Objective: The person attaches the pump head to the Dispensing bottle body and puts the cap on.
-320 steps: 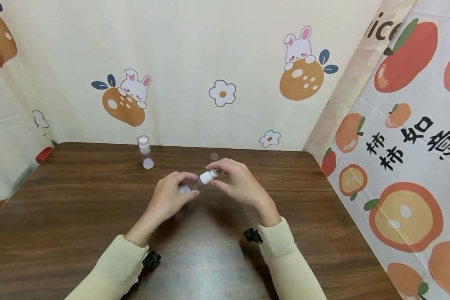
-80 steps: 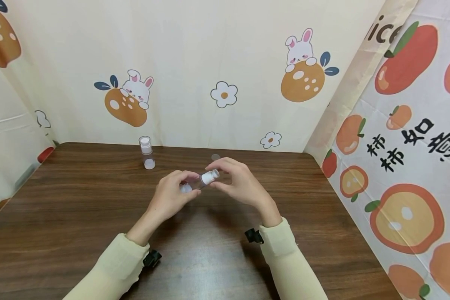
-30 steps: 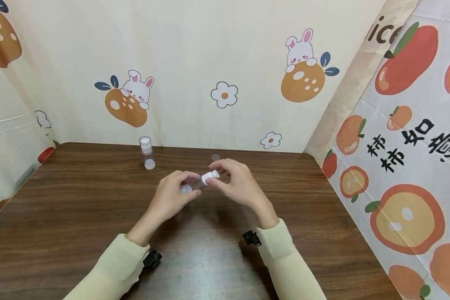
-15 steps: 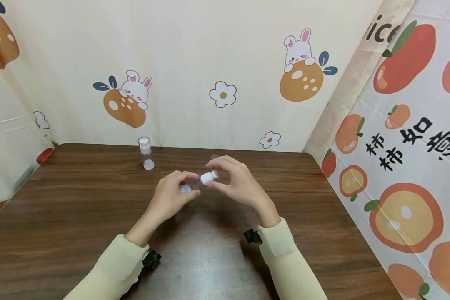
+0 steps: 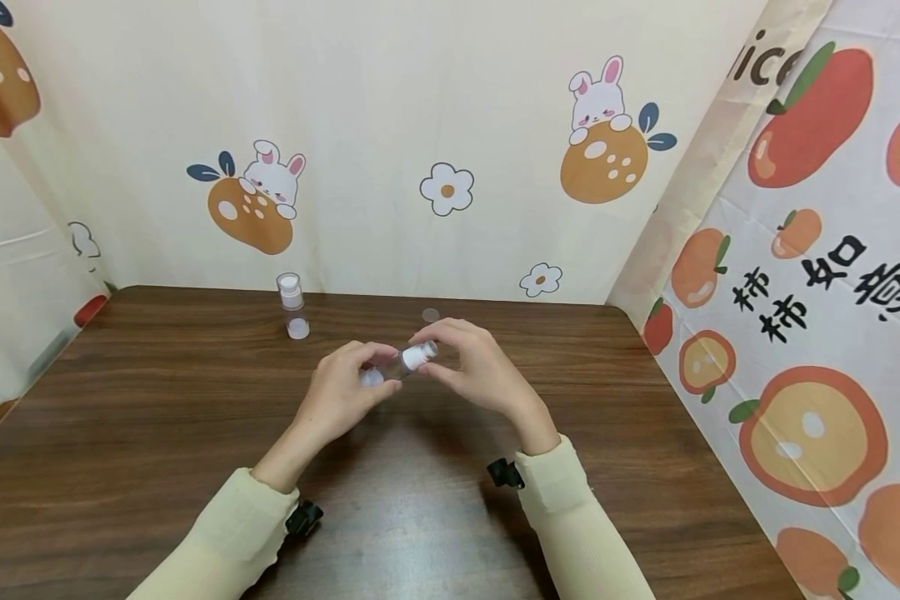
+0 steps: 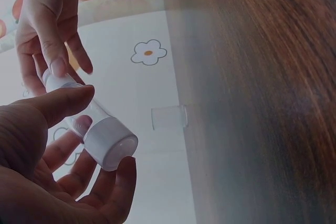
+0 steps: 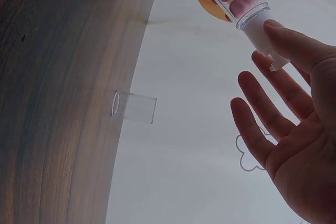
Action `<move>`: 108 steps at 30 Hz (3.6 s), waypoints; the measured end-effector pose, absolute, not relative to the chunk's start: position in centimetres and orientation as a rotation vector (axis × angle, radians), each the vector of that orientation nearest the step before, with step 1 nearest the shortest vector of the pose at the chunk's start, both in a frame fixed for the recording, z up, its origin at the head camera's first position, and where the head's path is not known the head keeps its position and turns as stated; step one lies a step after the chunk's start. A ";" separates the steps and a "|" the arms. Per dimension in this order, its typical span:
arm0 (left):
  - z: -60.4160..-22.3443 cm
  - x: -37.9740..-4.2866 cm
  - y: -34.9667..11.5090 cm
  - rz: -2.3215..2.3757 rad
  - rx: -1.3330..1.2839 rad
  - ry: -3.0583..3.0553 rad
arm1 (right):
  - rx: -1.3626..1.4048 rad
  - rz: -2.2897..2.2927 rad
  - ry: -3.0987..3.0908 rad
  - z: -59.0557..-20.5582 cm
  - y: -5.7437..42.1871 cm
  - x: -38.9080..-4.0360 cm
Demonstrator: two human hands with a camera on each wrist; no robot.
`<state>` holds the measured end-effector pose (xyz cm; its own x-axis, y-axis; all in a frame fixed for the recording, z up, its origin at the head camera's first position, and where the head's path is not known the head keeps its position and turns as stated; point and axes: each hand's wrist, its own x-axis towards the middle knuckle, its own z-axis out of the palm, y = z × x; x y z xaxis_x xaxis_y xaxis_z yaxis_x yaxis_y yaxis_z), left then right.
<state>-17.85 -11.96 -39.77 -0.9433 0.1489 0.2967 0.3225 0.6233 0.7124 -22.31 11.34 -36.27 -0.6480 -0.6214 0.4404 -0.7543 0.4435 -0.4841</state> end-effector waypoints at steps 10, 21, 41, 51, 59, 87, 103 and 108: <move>-39.8 -17.8 -11.9 -1.222 -0.394 -2.626 | 1.185 0.963 -2.516 -36.3 11.2 -22.2; -39.8 -17.9 -11.9 -1.206 -0.400 -2.629 | 1.112 0.982 -2.552 -36.5 10.9 -22.1; -39.7 -17.8 -11.9 -1.228 -0.393 -2.618 | 0.996 1.010 -2.589 -36.5 10.8 -22.0; -39.7 -17.8 -11.9 -1.220 -0.395 -2.620 | 1.069 1.025 -2.540 -36.2 11.3 -22.2; -39.7 -17.8 -11.9 -1.215 -0.395 -2.625 | 1.120 1.037 -2.504 -36.3 11.3 -22.3; -39.8 -17.8 -11.9 -1.225 -0.395 -2.629 | 1.161 0.972 -2.538 -36.3 11.2 -22.0; -39.9 -17.8 -11.8 -1.222 -0.398 -2.628 | 1.116 0.949 -2.565 -36.4 10.9 -22.0; -39.9 -17.9 -11.8 -1.214 -0.401 -2.626 | 1.113 0.953 -2.568 -36.4 10.9 -22.1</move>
<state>-17.88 -11.76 -39.89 -0.9387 0.1527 0.3092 0.3345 0.6214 0.7085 -22.06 10.90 -36.44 -0.7020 -0.5887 0.4009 -0.7077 0.5131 -0.4857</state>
